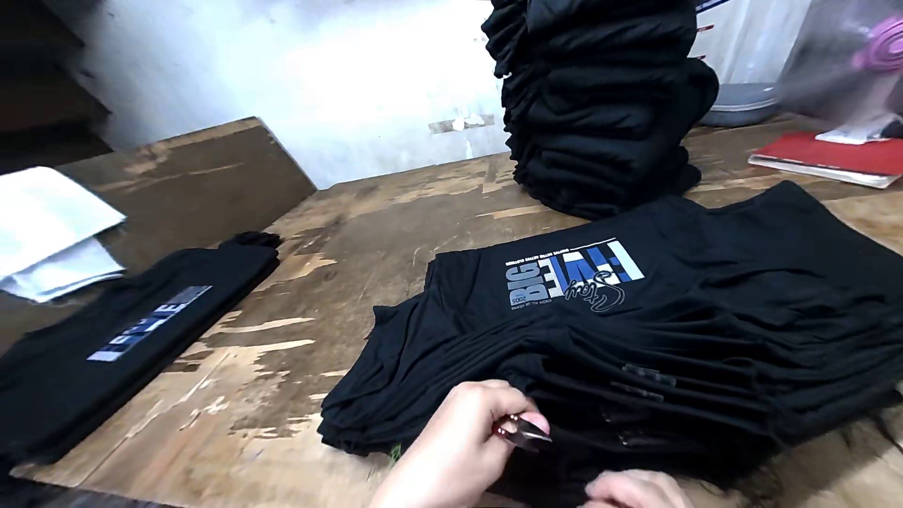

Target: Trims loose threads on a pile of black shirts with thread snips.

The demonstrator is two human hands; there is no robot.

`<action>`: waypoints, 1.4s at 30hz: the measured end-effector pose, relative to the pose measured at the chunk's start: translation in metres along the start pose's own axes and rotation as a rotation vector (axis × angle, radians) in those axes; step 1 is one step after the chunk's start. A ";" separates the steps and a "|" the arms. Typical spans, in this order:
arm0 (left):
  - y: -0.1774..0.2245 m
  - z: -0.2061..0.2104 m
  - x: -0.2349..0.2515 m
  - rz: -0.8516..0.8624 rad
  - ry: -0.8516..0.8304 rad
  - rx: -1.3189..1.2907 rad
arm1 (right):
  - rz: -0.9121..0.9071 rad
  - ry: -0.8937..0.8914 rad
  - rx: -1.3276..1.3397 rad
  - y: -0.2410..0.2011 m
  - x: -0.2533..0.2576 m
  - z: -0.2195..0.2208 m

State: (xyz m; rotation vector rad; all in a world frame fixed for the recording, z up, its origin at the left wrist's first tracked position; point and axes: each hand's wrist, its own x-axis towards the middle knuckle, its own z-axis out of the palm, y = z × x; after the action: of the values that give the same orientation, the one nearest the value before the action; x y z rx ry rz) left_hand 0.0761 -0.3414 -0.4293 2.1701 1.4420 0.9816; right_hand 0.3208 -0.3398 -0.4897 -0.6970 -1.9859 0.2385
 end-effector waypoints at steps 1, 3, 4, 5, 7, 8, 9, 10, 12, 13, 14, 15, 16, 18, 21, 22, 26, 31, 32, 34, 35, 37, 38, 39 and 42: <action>0.001 -0.002 0.003 -0.025 -0.040 -0.062 | 0.038 0.030 -0.024 -0.003 0.003 0.000; 0.002 -0.002 0.007 -0.085 -0.120 -0.154 | 0.124 0.062 -0.043 -0.009 0.015 0.000; 0.002 -0.002 0.008 -0.107 -0.144 -0.175 | 0.157 0.053 -0.045 -0.011 0.021 0.002; 0.002 -0.001 0.008 -0.115 -0.154 -0.185 | 0.186 0.037 -0.050 -0.015 0.026 0.006; 0.002 0.002 0.006 -0.095 -0.131 -0.192 | 0.223 0.030 -0.034 -0.019 0.030 0.014; 0.003 0.005 0.003 -0.072 -0.089 -0.191 | 0.233 0.043 0.006 -0.020 0.030 0.017; 0.005 0.006 -0.001 -0.051 -0.027 -0.182 | 0.232 0.056 0.064 -0.020 0.029 0.018; 0.009 0.008 -0.006 -0.040 0.040 -0.161 | 0.224 0.058 0.130 -0.019 0.027 0.018; 0.021 0.009 -0.021 -0.043 0.195 -0.078 | 0.214 0.023 0.236 -0.015 0.022 0.012; 0.024 0.010 -0.029 -0.033 0.279 -0.008 | 0.216 0.001 0.264 -0.013 0.021 0.008; 0.023 0.012 -0.037 -0.014 0.362 0.079 | 0.219 -0.013 0.282 -0.012 0.020 0.005; 0.020 0.015 -0.043 0.017 0.435 0.177 | 0.221 -0.024 0.296 -0.011 0.019 0.003; 0.016 0.019 -0.048 0.054 0.489 0.269 | 0.223 -0.032 0.303 -0.011 0.018 0.002; 0.013 0.029 -0.056 0.124 0.544 0.395 | 0.224 -0.031 0.311 -0.012 0.017 0.002; 0.009 0.042 -0.060 0.245 0.606 0.551 | 0.217 -0.008 0.298 -0.013 0.017 0.005; 0.006 0.044 -0.060 0.281 0.640 0.600 | 0.216 0.001 0.296 -0.013 0.018 0.006; 0.004 0.045 -0.066 0.316 0.683 0.636 | 0.216 0.002 0.316 -0.012 0.020 0.002; 0.008 0.056 -0.057 0.341 0.636 0.689 | 0.206 -0.007 0.299 -0.012 0.017 0.003; 0.008 0.058 -0.056 0.338 0.637 0.675 | 0.202 -0.011 0.296 -0.012 0.017 0.003; 0.011 0.058 -0.054 0.286 0.615 0.589 | 0.179 -0.020 0.297 -0.008 0.017 0.000; 0.014 0.056 -0.052 0.235 0.585 0.516 | 0.159 -0.023 0.299 -0.004 0.016 -0.002; 0.017 0.048 -0.047 0.157 0.509 0.385 | 0.129 -0.009 0.294 0.001 0.016 -0.005; 0.017 0.042 -0.047 0.151 0.496 0.358 | 0.127 0.003 0.294 0.002 0.017 -0.006; 0.017 0.038 -0.047 0.169 0.504 0.361 | 0.129 0.010 0.295 0.002 0.018 -0.006; 0.019 0.032 -0.049 0.299 0.476 0.498 | 0.148 0.028 0.315 0.000 0.020 -0.005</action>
State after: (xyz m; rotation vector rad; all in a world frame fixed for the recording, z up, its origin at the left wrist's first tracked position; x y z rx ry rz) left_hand 0.0993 -0.3915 -0.4569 2.6941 1.7514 1.4466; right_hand 0.3181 -0.3296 -0.4720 -0.6380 -1.8174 0.6127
